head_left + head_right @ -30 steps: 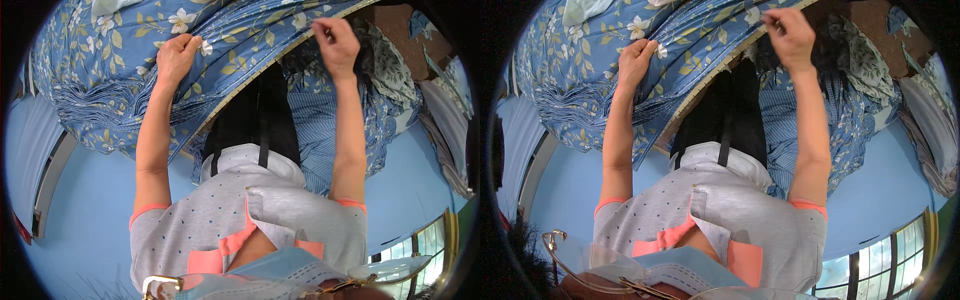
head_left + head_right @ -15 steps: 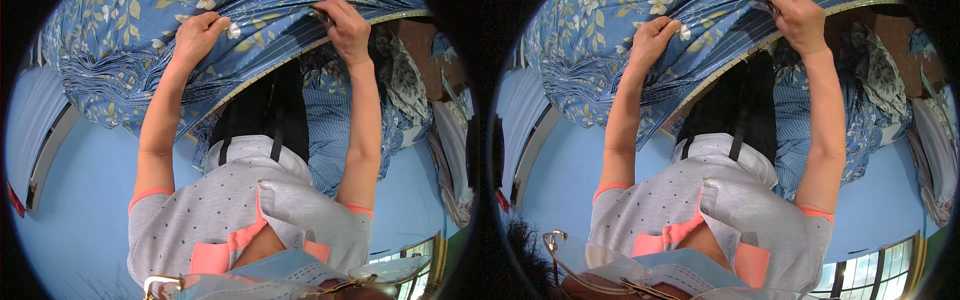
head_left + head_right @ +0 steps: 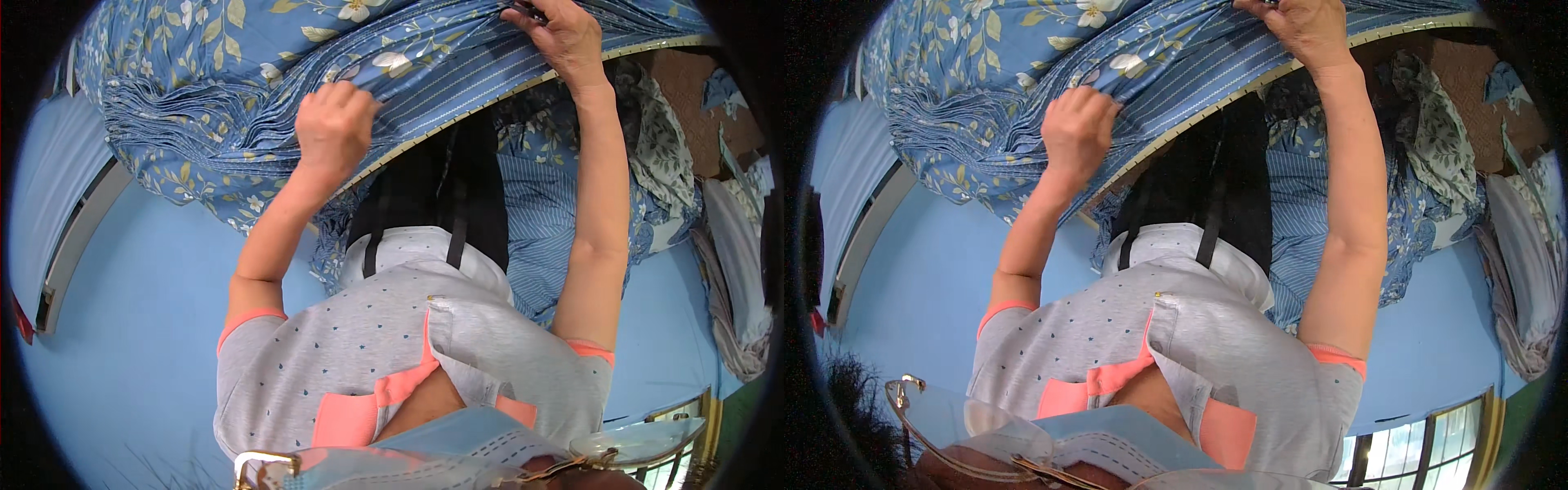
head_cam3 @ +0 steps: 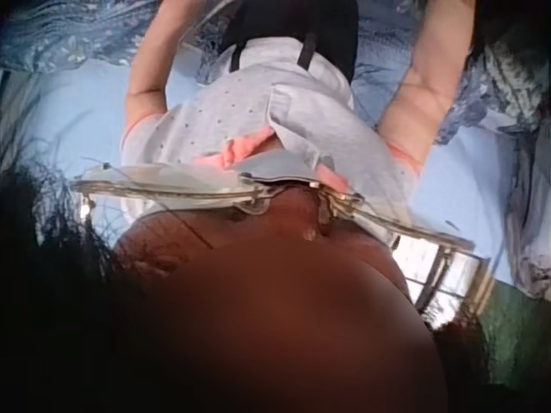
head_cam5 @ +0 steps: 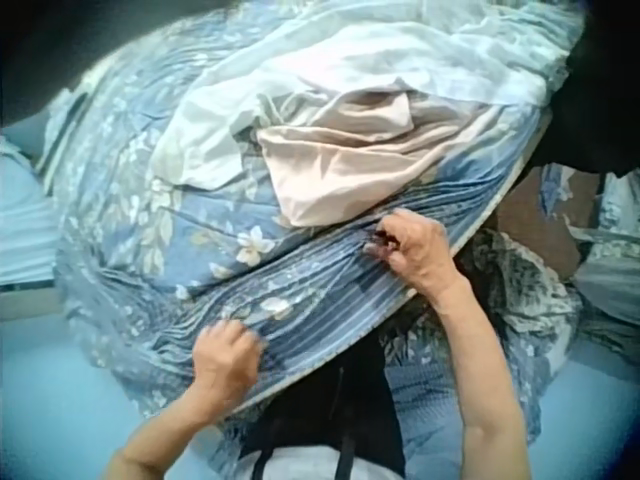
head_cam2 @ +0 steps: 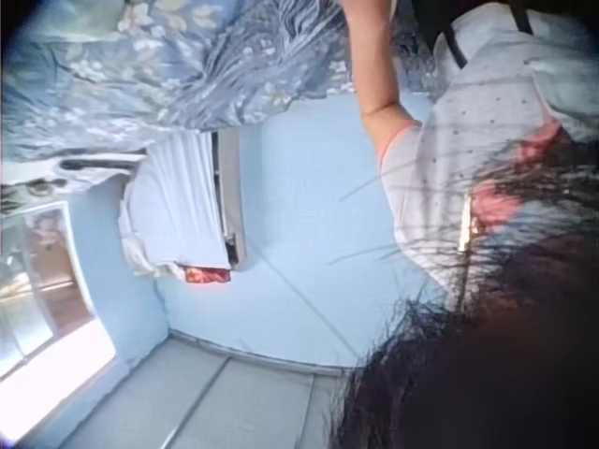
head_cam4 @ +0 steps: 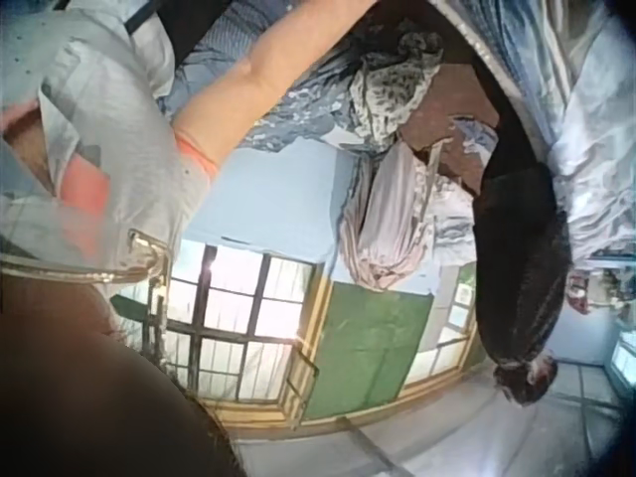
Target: Measure and mark blue floral fabric on a table using a ruler and marking tool.
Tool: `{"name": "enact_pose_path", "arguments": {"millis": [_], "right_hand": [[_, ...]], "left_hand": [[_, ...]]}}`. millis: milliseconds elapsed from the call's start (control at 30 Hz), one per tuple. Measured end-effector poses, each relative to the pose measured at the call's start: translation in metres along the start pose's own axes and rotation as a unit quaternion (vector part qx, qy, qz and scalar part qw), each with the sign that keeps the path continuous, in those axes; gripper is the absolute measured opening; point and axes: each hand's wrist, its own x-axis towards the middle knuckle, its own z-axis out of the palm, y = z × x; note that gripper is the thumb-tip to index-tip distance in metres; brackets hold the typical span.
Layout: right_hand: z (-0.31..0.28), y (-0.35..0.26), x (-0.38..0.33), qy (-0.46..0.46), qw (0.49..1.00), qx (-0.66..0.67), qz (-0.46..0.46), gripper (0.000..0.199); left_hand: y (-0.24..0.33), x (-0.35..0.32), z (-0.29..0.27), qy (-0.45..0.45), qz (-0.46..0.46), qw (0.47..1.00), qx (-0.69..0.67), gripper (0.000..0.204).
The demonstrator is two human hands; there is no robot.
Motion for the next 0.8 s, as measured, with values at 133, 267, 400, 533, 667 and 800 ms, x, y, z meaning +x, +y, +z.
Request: {"name": "enact_pose_path", "arguments": {"millis": [133,267,400,533,667,800], "right_hand": [[-0.002,-0.001,-0.003,-0.003,1.0,0.016,0.018,0.018],[0.008,0.003,-0.015,0.05,0.998,-0.018,0.018,0.018],[0.025,-0.01,-0.032,0.151,0.988,0.044,0.001,0.021],[0.035,-0.044,-0.044,0.139,0.983,0.118,0.003,0.029],[0.048,-0.068,-0.041,0.104,0.983,0.147,0.03,0.033],[0.047,-0.075,-0.038,0.07,0.99,0.12,0.038,0.032]], "left_hand": [[-0.023,0.009,-0.005,0.037,-0.1,0.973,-0.207,0.017],[-0.027,0.014,0.006,0.031,-0.145,0.968,-0.201,0.016],[-0.03,0.014,0.009,0.039,-0.157,0.971,-0.178,0.016],[-0.032,0.011,0.013,0.068,-0.128,0.973,-0.178,0.013],[-0.035,0.006,0.017,0.077,-0.092,0.981,-0.154,0.012],[-0.036,0.0,0.025,0.173,0.013,0.978,-0.114,0.012]]}}
